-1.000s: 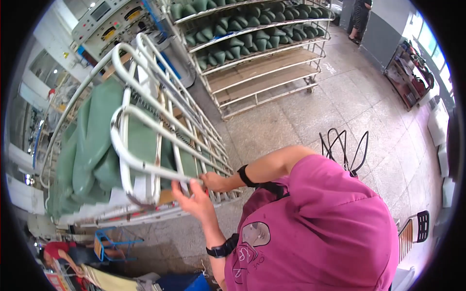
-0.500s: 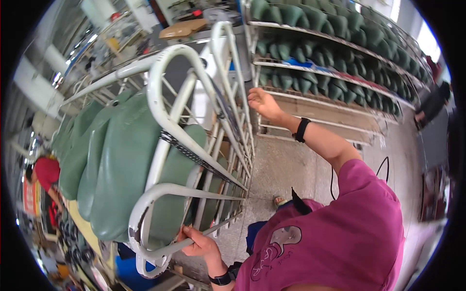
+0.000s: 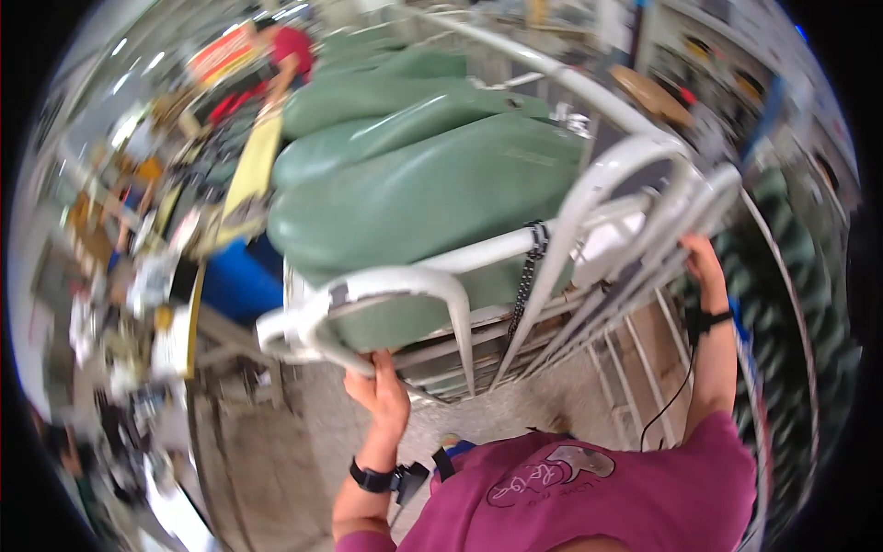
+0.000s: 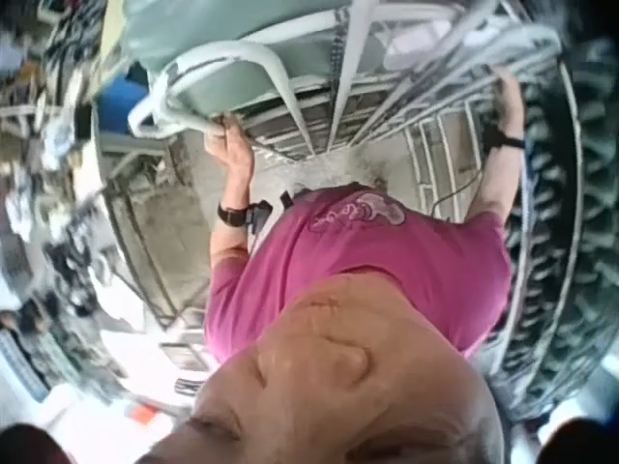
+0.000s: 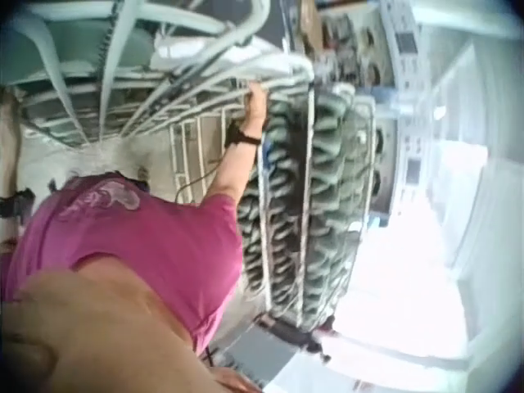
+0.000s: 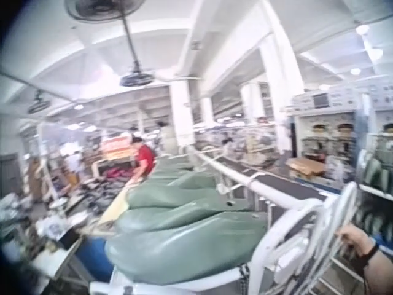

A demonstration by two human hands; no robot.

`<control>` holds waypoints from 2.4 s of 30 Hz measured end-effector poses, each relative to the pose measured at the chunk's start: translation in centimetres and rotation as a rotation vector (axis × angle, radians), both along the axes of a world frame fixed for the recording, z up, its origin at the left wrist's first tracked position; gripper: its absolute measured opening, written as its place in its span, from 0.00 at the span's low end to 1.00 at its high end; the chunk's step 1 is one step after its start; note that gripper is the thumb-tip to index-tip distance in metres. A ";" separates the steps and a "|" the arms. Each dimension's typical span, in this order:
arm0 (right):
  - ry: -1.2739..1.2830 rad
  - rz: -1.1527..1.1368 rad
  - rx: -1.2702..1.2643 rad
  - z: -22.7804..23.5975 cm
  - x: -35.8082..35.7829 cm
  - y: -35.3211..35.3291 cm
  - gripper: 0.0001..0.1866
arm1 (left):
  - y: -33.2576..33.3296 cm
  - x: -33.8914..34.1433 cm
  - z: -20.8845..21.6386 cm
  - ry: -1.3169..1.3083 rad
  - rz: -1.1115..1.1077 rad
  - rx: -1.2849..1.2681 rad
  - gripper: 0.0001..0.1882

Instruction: The recorder applies a liquid adhesive to green shoe lasts using a brush on a conveyor belt, then retrieves more lasts from a storage rack.

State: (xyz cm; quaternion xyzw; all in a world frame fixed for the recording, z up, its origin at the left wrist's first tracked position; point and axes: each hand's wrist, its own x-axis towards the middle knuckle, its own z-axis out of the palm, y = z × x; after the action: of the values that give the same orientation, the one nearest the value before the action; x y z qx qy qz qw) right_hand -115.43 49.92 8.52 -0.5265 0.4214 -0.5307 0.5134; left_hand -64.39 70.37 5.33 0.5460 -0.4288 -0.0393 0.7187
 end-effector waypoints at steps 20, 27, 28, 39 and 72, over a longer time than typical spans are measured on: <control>-0.324 0.872 -0.136 2.7 8.0 -1.2 0.19 | -2.0 2.4 2.1 -0.136 0.640 -0.052 0.07; -0.368 0.801 -0.098 0.3 9.7 -6.6 0.24 | -6.4 6.5 2.3 -0.102 0.552 0.026 0.07; -0.286 0.686 -0.068 1.1 10.8 -6.4 0.25 | -7.5 6.6 2.4 -0.059 0.498 0.036 0.05; -0.261 0.142 -0.007 2.4 16.9 -9.9 0.24 | -19.0 11.7 0.6 -0.346 0.563 0.003 0.06; -0.044 -0.996 -0.267 -0.4 27.2 7.8 0.24 | -31.9 19.2 1.6 0.097 -0.556 0.091 0.03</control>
State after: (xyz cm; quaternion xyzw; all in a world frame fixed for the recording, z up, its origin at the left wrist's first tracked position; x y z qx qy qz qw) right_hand -88.20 57.69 8.09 -0.3115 0.5388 -0.7709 0.1356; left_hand -45.18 38.43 6.97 0.4367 -0.5250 -0.2802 0.6746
